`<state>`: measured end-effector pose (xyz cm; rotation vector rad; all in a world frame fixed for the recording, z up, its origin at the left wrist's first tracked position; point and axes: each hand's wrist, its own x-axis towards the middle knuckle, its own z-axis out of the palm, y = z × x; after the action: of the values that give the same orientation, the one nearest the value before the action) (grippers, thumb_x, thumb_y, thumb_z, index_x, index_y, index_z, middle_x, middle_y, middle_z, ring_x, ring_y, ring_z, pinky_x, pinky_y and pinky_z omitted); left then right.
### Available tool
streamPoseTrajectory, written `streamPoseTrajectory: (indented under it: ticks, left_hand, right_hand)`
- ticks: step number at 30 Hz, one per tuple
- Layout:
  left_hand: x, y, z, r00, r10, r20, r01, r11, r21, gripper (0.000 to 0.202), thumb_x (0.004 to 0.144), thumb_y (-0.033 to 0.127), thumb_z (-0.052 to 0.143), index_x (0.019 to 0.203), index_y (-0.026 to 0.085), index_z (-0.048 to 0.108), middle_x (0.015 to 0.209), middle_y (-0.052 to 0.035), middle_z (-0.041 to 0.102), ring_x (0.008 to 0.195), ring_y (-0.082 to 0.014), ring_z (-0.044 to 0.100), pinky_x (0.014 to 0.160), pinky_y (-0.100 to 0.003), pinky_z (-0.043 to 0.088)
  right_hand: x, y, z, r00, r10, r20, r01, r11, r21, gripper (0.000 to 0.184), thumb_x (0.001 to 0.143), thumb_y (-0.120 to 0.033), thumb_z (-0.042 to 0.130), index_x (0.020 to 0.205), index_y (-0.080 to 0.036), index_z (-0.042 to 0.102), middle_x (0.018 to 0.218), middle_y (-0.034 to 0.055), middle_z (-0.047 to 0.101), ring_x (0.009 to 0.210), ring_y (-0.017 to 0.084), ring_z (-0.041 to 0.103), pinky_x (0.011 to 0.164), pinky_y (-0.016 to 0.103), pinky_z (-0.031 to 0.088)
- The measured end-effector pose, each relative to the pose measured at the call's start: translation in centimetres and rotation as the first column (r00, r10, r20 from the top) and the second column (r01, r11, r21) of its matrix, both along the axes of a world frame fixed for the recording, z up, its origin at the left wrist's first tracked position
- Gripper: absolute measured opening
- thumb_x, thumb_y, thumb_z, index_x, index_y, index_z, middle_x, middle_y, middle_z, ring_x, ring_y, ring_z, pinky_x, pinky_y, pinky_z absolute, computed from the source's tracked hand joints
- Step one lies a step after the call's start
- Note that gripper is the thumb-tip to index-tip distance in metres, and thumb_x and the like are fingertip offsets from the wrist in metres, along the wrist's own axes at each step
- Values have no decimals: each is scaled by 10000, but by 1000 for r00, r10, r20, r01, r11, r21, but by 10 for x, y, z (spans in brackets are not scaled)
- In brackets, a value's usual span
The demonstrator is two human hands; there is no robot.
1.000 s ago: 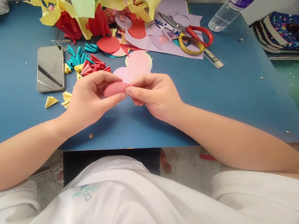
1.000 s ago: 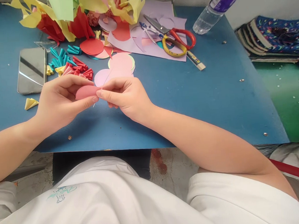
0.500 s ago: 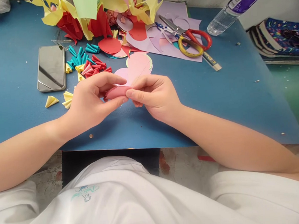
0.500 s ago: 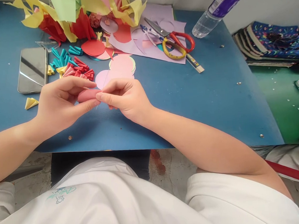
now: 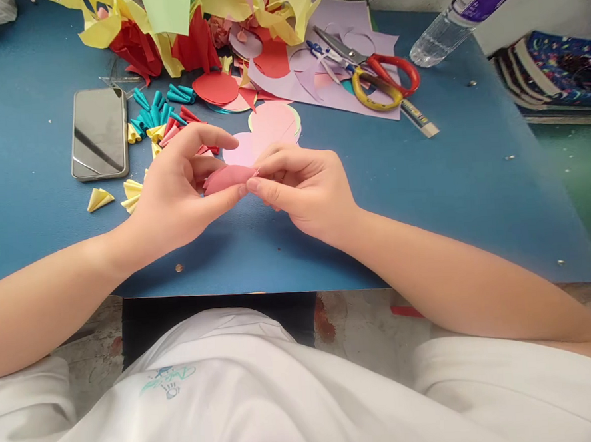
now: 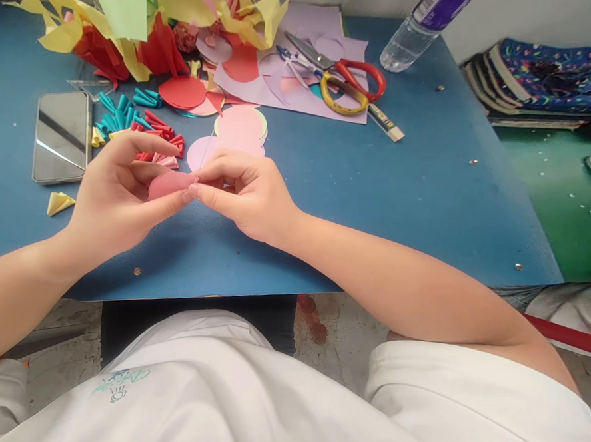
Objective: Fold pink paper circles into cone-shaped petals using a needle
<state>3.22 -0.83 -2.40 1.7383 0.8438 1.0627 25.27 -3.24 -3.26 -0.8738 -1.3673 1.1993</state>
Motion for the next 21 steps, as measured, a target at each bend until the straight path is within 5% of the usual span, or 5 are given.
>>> streamPoseTrajectory:
  ticks: [4,7,10,16,21]
  left_hand:
    - [3,-1,3,998,29,-48,-31,998,-58,380,842,270,924,1174,229,742,814,-7,798,752,-190,761,653,-313,540]
    - [3,-1,6,994,31,-107,-40,996,-82,195,878,331,918,979,183,843,837,-31,777,743,-174,717,604,-293,518]
    - [1,-2,8,984,31,-177,-52,992,-111,224,916,398,913,883,178,888,753,-17,689,672,-157,617,530,-290,444]
    - [-3,-2,10,981,31,-193,-55,991,-119,280,917,344,928,724,203,783,673,1,497,586,-111,436,447,-289,329]
    - [-2,-2,10,977,-16,-210,4,998,-56,217,919,326,882,758,225,776,674,0,482,615,-124,419,468,-314,314]
  right_hand:
    - [-1,-1,2,1000,-9,-10,8,998,-56,123,843,-329,1008,796,-292,901,818,-14,768,627,138,574,622,356,550]
    - [-1,0,2,1000,-15,-22,13,995,-95,214,804,-407,1065,788,-283,891,777,-21,769,600,137,568,600,353,547]
    - [-1,1,3,999,-25,-30,21,992,-121,260,767,-415,1084,770,-265,872,752,-16,756,586,134,557,590,353,542]
    - [-1,0,5,999,-4,-35,0,993,-121,287,744,-429,1117,754,-272,876,761,2,752,599,141,559,583,356,532]
    - [1,0,4,1000,-18,18,19,996,-83,289,782,-395,1081,726,-258,833,756,7,724,643,152,574,623,362,550]
